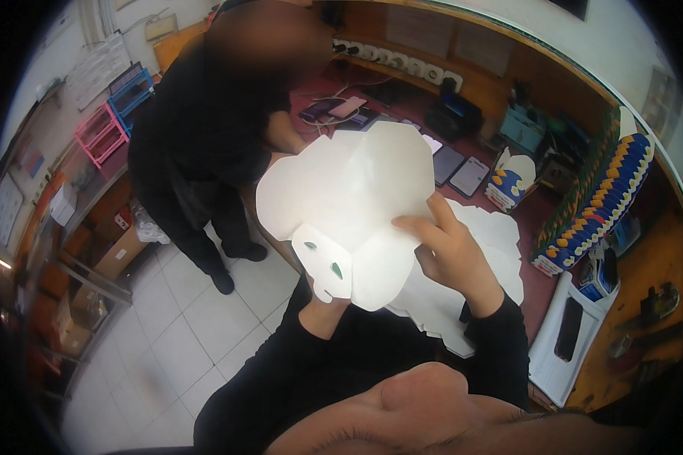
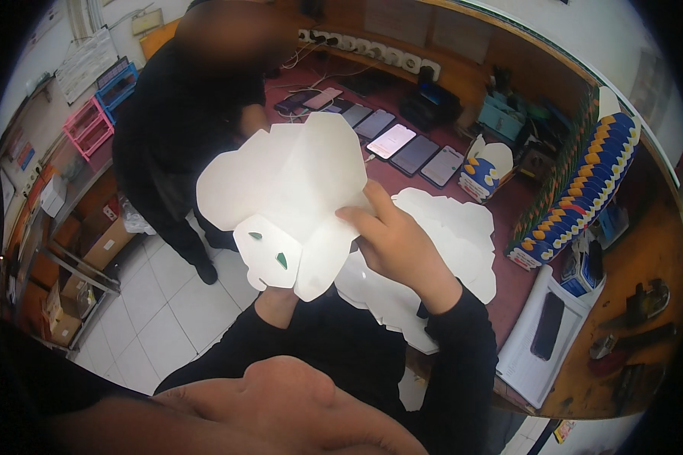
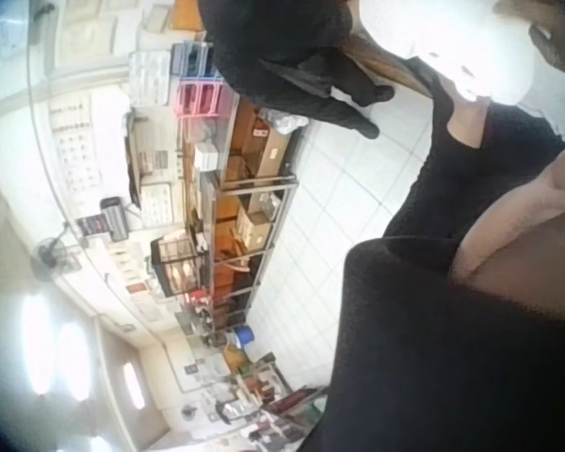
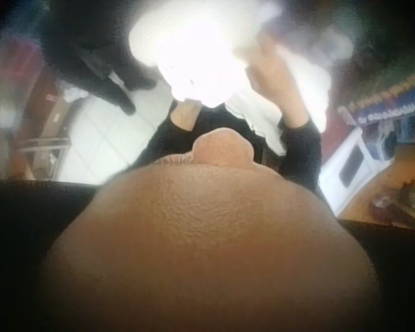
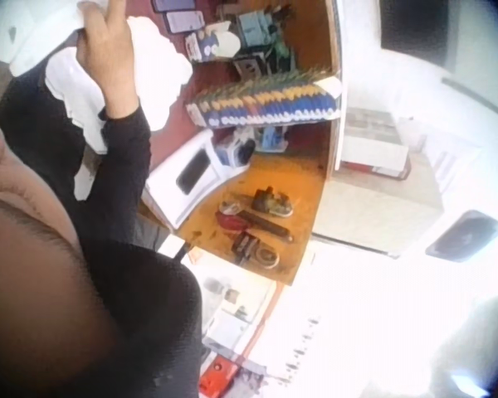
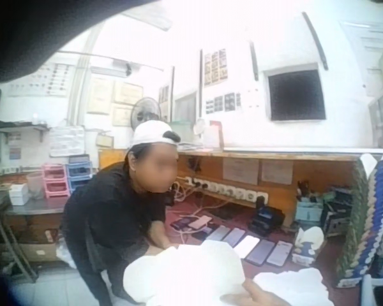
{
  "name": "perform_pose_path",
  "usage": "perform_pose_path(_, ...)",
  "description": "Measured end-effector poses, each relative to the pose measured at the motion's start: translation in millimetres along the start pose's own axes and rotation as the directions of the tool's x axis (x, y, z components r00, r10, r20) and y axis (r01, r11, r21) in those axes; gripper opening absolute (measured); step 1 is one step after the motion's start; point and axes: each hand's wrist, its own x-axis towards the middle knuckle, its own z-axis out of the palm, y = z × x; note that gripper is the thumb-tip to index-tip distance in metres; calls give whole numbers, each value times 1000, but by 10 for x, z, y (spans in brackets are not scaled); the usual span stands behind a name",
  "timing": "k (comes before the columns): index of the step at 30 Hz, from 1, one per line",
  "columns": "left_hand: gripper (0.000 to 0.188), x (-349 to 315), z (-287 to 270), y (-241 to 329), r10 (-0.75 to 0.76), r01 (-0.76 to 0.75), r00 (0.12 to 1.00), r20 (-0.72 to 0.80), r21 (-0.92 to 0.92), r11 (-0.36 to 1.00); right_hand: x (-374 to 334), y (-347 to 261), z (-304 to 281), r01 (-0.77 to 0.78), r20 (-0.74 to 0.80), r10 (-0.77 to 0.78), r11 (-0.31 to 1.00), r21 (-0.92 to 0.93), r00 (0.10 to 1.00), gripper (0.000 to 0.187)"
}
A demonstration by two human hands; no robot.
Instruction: The person folds flat paperboard blanks into small takeaway boxes, aligning tabs and creasing edges by hand. They handle multiple blanks one at a time, turning them over and pressing folds to form the box shape.
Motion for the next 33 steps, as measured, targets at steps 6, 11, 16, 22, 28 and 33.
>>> perform_pose_path(6, 78, 1, 9, 26, -3, 3, 1000, -19, 0, 1000, -3, -19, 5, 80, 11, -79, 993, -88, 997, 52)
perform_pose_path(11, 80, -100, 6, -47, -11, 11, 999, -41, -5, 1000, 2, 2, 105, 56, -140, -52, 998, 20, 989, 50)
perform_pose_path(16, 82, -169, -11, -108, -22, 22, 999, -48, -7, 1000, -3, -34, 116, 39, -149, -21, 992, 120, 989, 50)
perform_pose_path(22, 84, -210, -28, -95, -29, 28, 999, -41, -10, 1000, 60, -40, 120, 159, -200, -146, 986, 53, 969, 49)
perform_pose_path(28, 86, -264, -48, -73, -43, 42, 999, -33, -14, 999, 20, -74, 211, 141, -353, -123, 990, 26, 928, 43)
perform_pose_path(33, 88, -247, -39, -41, -56, 55, 998, -24, -34, 998, 26, -28, 208, 118, -342, -53, 978, 172, 938, 38)
